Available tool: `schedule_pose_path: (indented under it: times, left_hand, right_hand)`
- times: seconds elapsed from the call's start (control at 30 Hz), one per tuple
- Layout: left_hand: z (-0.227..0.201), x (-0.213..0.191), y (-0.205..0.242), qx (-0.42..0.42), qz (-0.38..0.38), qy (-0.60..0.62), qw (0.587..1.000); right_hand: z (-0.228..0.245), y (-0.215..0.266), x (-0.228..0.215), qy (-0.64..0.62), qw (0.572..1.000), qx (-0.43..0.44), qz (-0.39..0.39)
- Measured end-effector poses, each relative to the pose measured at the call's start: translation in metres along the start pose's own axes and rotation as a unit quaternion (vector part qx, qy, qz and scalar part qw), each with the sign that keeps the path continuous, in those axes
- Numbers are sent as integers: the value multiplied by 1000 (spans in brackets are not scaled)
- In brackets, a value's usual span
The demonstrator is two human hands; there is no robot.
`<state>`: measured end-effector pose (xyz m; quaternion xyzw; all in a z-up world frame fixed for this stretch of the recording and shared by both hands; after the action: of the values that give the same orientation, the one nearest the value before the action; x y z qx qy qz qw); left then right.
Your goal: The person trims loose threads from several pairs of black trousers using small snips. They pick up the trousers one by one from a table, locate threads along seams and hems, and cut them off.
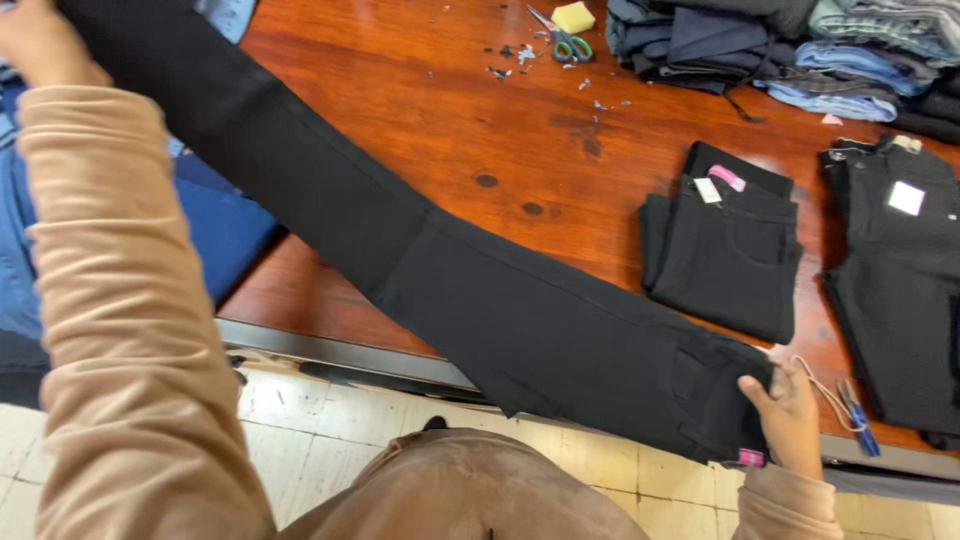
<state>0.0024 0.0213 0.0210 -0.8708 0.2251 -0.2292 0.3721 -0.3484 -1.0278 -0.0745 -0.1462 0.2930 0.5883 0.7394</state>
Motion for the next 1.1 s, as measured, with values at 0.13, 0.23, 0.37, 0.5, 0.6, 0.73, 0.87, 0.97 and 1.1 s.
schedule_pose_path:
  times: [0.13,0.23,0.37,0.5,0.6,0.73,0.87,0.97,1.1]
  left_hand:
    - [29,-43,36,-313,-13,-14,950]
    - [-23,-61,72,-207,-19,-207,956]
    - [20,-83,102,-234,-33,-174,956]
    - [-19,-85,95,-200,-20,-245,949]
    - [-16,-95,100,-231,-5,-240,943]
    - [23,-117,116,-310,32,-247,918]
    - [8,-109,115,-293,5,-251,923]
    - [-29,-94,101,-229,-4,-276,933]
    - [32,-105,82,-209,-24,-107,972]
  right_hand:
    - [-16,-12,-2,117,993,-33,-3]
    - [-22,-20,1,172,983,-67,11]
    - [31,-25,-17,118,947,-283,95]
    - [41,-35,-18,-123,956,-256,70]
    - [11,-63,-3,-32,986,-140,81]
    - [-10,-73,-4,109,984,-125,63]
    - [-31,-82,-5,170,981,-71,54]
    - [-19,-72,-6,151,986,-32,61]
    - [-56,-89,-26,42,986,-119,107]
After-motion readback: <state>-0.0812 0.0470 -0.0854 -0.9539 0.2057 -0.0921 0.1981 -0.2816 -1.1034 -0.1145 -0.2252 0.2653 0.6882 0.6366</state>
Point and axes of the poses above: each hand's wrist, its own y-axis away from the middle knuckle, its own x-axis out of the palm, z = x × y, the point moved 3 cm from there along -y, towards the middle knuckle, and after that the axes turned 10 degrees about z, right-handed, at the moved point
